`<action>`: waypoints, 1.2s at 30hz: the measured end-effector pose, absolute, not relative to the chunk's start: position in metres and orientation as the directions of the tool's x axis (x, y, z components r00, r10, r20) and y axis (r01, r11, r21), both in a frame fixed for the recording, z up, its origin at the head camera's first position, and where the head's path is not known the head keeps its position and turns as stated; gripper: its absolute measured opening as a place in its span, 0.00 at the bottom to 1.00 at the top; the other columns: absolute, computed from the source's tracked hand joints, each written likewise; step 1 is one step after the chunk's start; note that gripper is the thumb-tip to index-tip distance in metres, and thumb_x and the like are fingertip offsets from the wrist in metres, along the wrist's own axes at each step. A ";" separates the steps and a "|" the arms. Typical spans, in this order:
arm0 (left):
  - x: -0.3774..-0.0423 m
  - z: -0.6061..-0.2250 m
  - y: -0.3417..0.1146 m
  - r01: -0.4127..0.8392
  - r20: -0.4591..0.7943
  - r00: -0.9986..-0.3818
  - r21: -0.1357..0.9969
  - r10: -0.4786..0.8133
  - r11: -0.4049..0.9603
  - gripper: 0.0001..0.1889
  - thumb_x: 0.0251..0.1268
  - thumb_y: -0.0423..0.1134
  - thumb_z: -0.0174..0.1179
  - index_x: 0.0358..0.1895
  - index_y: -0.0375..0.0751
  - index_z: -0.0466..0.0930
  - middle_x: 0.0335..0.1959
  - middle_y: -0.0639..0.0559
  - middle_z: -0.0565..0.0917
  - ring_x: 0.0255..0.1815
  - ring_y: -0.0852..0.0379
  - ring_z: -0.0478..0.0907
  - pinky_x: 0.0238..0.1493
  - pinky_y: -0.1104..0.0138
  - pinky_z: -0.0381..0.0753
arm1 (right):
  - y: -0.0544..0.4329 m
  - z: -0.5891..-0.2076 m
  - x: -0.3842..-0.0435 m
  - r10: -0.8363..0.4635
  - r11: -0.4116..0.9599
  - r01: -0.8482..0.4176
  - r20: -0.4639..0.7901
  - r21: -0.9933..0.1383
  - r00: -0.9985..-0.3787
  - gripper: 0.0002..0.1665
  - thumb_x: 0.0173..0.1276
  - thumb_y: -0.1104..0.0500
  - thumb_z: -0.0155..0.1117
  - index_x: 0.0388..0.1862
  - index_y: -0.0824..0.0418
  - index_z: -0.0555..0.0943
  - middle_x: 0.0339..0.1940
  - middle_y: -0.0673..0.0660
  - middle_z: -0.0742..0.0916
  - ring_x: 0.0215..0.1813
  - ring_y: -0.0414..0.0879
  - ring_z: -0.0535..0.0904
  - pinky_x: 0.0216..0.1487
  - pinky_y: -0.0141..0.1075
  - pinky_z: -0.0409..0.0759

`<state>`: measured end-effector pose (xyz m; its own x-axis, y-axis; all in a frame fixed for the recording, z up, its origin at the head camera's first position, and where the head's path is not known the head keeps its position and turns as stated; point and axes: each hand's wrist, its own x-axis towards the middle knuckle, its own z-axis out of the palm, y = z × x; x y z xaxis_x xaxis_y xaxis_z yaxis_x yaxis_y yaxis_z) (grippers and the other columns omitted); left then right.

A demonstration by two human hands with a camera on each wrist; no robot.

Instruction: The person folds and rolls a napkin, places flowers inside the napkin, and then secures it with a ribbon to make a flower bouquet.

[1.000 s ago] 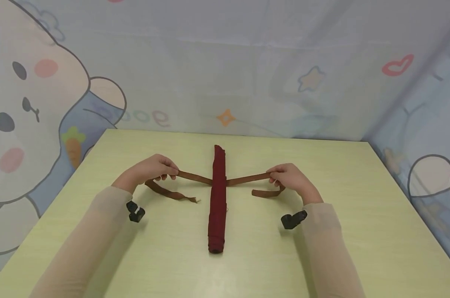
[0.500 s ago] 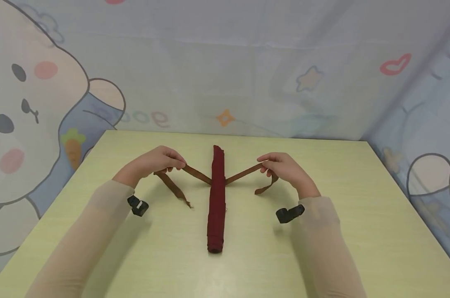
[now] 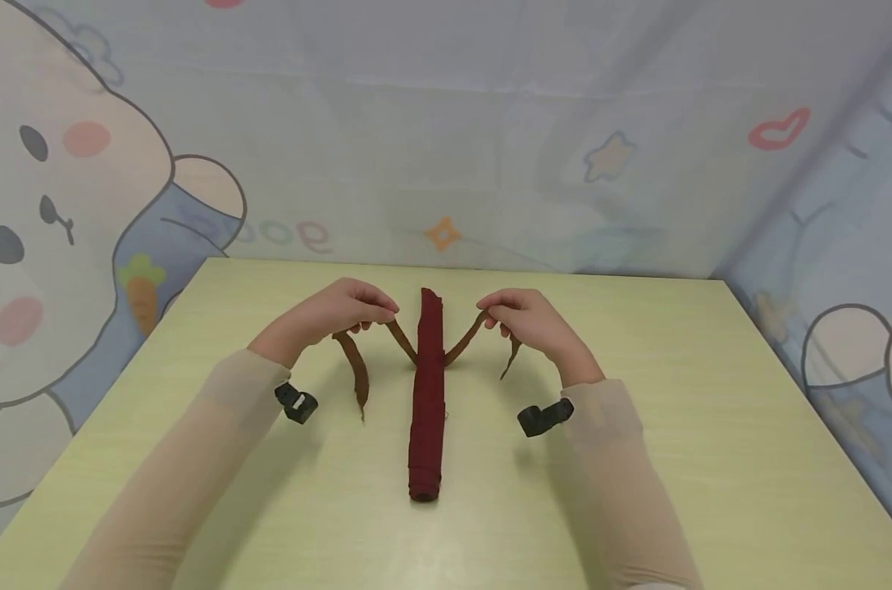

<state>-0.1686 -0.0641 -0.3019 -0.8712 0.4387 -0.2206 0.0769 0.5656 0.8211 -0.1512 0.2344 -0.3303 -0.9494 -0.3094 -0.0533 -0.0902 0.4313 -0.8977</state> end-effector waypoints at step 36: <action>-0.170 -0.302 -0.005 0.121 -0.152 -0.825 0.893 0.544 0.433 0.14 0.67 0.35 0.56 0.53 0.35 0.79 0.24 0.48 0.71 0.27 0.57 0.68 0.33 0.67 0.72 | 0.191 -0.305 -0.154 -0.426 0.497 -0.277 0.047 -0.822 -0.903 0.16 0.73 0.63 0.48 0.55 0.62 0.78 0.28 0.52 0.83 0.17 0.40 0.60 0.21 0.32 0.61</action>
<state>-0.1697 -0.0054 -0.3024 -0.8251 0.5443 -0.1517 0.1211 0.4326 0.8934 -0.1541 0.1913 -0.3048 -0.9035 -0.4260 0.0467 -0.2770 0.4973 -0.8222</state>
